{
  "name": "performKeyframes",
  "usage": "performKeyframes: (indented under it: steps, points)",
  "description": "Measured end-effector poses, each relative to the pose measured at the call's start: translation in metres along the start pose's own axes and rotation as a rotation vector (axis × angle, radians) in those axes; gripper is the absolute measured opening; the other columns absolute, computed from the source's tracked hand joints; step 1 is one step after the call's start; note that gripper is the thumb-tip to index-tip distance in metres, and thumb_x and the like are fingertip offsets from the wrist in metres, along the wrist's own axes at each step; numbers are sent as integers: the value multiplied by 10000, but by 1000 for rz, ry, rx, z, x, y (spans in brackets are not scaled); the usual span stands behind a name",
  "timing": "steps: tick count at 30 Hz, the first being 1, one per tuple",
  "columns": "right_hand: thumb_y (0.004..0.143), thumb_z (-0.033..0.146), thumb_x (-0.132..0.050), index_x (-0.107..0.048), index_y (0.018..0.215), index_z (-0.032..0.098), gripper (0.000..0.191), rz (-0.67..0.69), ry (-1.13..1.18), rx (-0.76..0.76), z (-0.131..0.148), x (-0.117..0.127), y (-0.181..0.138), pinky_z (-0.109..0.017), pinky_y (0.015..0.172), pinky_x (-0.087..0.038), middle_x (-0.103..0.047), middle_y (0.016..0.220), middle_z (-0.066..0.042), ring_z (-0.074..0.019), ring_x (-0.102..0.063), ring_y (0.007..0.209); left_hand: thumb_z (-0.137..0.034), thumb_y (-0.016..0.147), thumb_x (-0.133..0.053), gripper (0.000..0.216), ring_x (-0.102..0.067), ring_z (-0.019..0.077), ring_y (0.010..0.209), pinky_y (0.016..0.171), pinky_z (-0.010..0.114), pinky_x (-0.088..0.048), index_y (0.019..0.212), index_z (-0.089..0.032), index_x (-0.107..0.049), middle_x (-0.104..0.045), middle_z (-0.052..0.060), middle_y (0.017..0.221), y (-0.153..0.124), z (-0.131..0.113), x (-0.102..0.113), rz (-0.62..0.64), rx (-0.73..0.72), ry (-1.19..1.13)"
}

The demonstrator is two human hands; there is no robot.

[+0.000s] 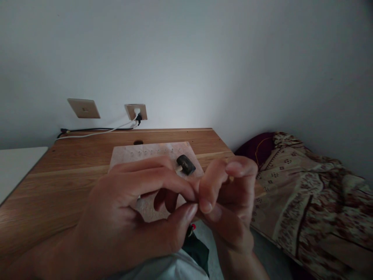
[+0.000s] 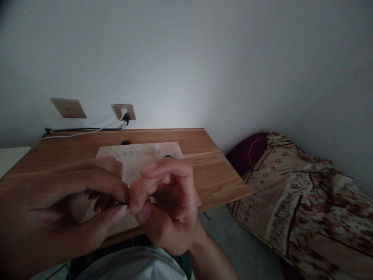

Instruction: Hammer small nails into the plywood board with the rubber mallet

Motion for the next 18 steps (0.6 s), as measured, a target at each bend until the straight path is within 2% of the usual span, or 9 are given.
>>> performKeyframes:
  steps: [6, 13, 18]
  points:
    - [893, 249, -669, -536, 1188, 336, 335, 7, -47, -58, -4, 6, 0, -272, 508, -506, -503, 685, 63, -127, -511, 518, -153, 808, -663, 121, -552, 99, 510, 490, 182, -493, 782, -269, -684, -612, -47, 588, 0, -3, 3, -23, -29, 136]
    - [893, 202, -653, -520, 1196, 350, 362, 31, -40, -20, -4, 4, 4, -243, 508, -496, -545, 714, 59, -118, -512, 533, -86, 798, -595, 184, -523, 76, 475, 493, 170, -497, 758, -261, -634, -612, -61, 594, 7, -14, 7, -64, -146, 250]
    - [895, 206, -659, -535, 1204, 374, 373, -5, -29, -53, -7, 2, 2, -250, 521, -505, -537, 725, 58, -123, -522, 550, -113, 812, -608, 171, -553, 102, 516, 518, 196, -514, 803, -280, -641, -611, -53, 626, 2, -12, 4, -75, -91, 236]
Point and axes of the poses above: each hand's wrist, its own y-axis towards the middle knuckle, its own x-axis out of the back of the hand, z = x × y, the point moved 5 cm from there along y, towards the middle knuckle
